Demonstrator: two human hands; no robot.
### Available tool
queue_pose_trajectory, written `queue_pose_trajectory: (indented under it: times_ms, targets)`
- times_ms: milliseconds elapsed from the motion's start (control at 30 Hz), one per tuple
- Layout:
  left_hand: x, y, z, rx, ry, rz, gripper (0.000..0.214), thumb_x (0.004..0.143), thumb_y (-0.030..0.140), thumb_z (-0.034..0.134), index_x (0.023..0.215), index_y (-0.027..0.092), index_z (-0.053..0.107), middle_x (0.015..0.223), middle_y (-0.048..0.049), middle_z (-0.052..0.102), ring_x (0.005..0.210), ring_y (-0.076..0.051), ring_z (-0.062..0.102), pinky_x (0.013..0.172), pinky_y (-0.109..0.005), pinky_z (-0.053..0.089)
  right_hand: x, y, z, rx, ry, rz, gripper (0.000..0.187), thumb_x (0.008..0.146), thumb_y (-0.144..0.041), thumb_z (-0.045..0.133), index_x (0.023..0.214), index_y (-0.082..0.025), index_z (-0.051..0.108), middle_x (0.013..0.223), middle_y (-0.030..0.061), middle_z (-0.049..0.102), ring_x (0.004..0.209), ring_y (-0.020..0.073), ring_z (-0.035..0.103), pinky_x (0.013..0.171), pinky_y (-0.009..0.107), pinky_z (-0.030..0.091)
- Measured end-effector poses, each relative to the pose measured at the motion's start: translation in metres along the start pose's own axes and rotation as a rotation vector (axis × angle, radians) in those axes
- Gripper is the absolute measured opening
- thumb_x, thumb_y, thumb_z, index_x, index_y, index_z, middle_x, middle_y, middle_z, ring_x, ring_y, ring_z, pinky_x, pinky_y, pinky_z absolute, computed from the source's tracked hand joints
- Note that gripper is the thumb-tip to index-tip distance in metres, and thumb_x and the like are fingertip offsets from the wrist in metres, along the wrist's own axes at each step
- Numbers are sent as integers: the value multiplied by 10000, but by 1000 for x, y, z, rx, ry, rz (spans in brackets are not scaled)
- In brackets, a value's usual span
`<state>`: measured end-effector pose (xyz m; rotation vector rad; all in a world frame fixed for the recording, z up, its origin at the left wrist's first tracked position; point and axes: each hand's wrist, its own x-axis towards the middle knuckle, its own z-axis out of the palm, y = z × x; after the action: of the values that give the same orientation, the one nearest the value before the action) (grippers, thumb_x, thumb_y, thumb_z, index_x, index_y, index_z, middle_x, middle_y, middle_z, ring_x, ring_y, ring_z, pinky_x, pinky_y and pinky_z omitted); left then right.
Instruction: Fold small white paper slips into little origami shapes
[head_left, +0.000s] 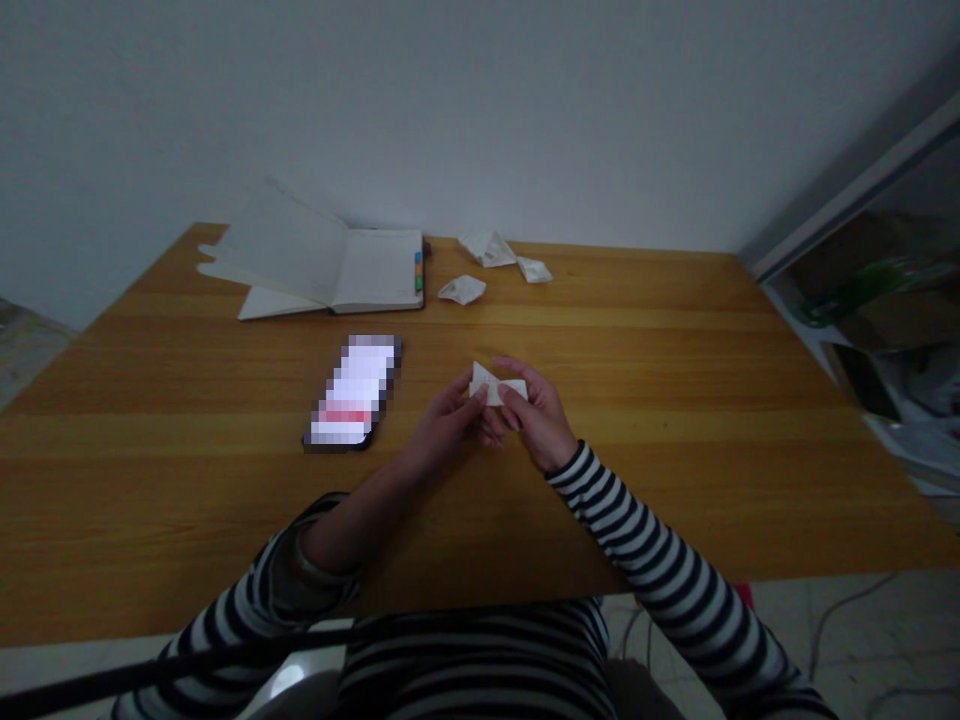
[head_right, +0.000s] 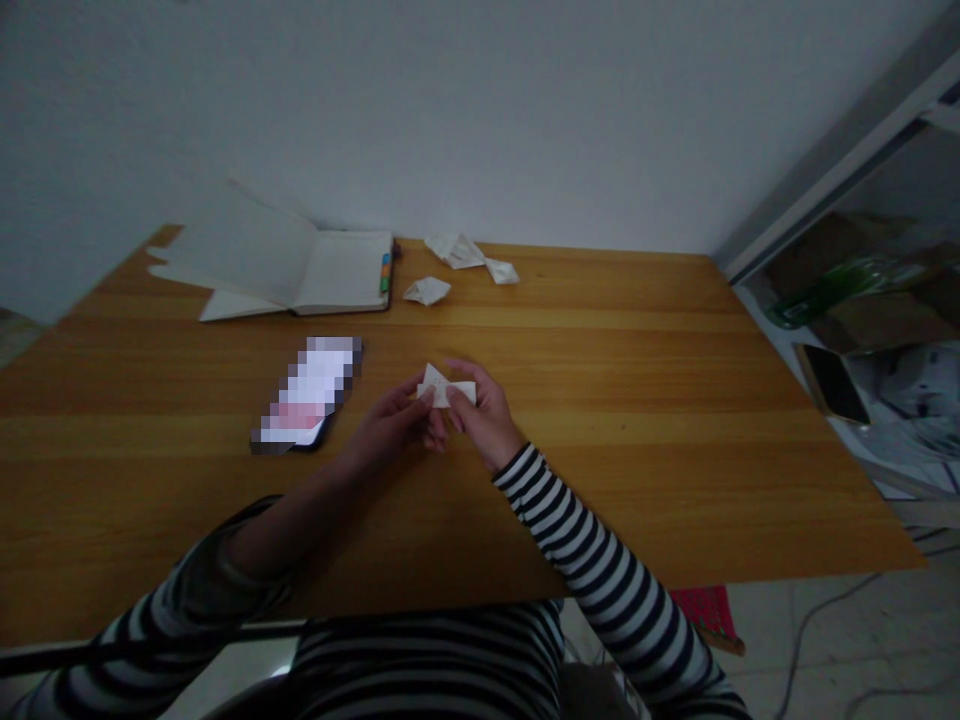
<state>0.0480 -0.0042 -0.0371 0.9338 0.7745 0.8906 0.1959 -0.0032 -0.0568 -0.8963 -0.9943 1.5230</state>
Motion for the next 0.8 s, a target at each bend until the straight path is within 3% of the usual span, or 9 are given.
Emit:
queue_pose_trajectory:
  times_ms: [133, 233, 333, 367, 433, 500, 567, 700, 800]
  targets:
    - [0, -1, -2, 10, 12, -10, 614, 882, 487, 657, 1348, 132, 470, 689, -33, 728, 536, -153, 683, 533, -240, 534, -1, -2, 1, -14, -28, -9, 521, 853, -437, 693, 1273, -165, 547, 485, -119, 483, 410, 69, 379, 435, 207, 274]
    - [-2, -1, -3, 81, 29, -13, 853, 921, 480, 607, 1567, 154, 155, 655, -1, 707, 546, -166, 683, 552, -263, 540, -2, -4, 1, -31, -32, 5, 557, 844, -474, 693, 1276, -153, 548, 480, -103, 525, 399, 71, 404, 413, 201, 260]
    - [-2, 1, -9, 183, 12, 55, 949, 953, 474, 560, 1588, 188, -85, 696, 3, 699, 588, -164, 674, 604, -281, 530, -2, -9, -2, 1, 18, 27, 551, 831, -453, 708, 1271, -159, 556, 465, -94, 555, 371, 72, 410, 382, 192, 239]
    - [-1, 3, -12, 243, 12, 107, 941, 940, 469, 584, 1596, 196, -34, 744, -8, 697, 624, -159, 668, 638, -287, 526, -1, -12, -4, 28, 32, 43, 532, 824, -438, 716, 1256, -162, 572, 464, -92, 558, 362, 69, 406, 373, 189, 234]
    - [1, 5, -18, 416, 49, 249, 885, 848, 443, 719, 1566, 227, 250, 894, -43, 680, 767, -168, 655, 737, -304, 519, -1, -15, -8, 96, 25, 91, 484, 812, -414, 726, 1212, -165, 619, 480, -81, 570, 359, 63, 412, 368, 188, 243]
    - [2, 7, -22, 596, 123, 388, 727, 731, 396, 835, 1385, 256, 549, 1095, -80, 629, 1006, -215, 612, 883, -338, 496, -2, -17, -11, 160, -33, 147, 451, 805, -406, 732, 1177, -163, 658, 510, -64, 591, 372, 59, 434, 373, 188, 269]
    - [4, 8, -22, 607, 165, 461, 596, 728, 403, 834, 1273, 267, 633, 1267, -101, 557, 1196, -261, 533, 985, -373, 461, -2, -16, -13, 216, -96, 188, 442, 801, -403, 742, 1163, -161, 672, 539, -51, 607, 394, 61, 460, 384, 186, 297]
    - [6, 6, -18, 210, 114, 314, 558, 869, 469, 684, 1358, 243, 539, 1260, -112, 609, 1110, -231, 615, 939, -367, 500, -3, -9, -9, 274, -132, 215, 421, 779, -393, 785, 1117, -185, 643, 602, -47, 634, 455, 71, 523, 413, 173, 351]
    - [6, 6, -13, 27, 70, 140, 392, 909, 459, 636, 1182, 178, 654, 1128, -107, 686, 1011, -214, 657, 881, -325, 521, -4, -5, -5, 237, -139, 185, 419, 814, -416, 761, 1130, -211, 578, 637, -43, 662, 470, 80, 549, 420, 169, 373]
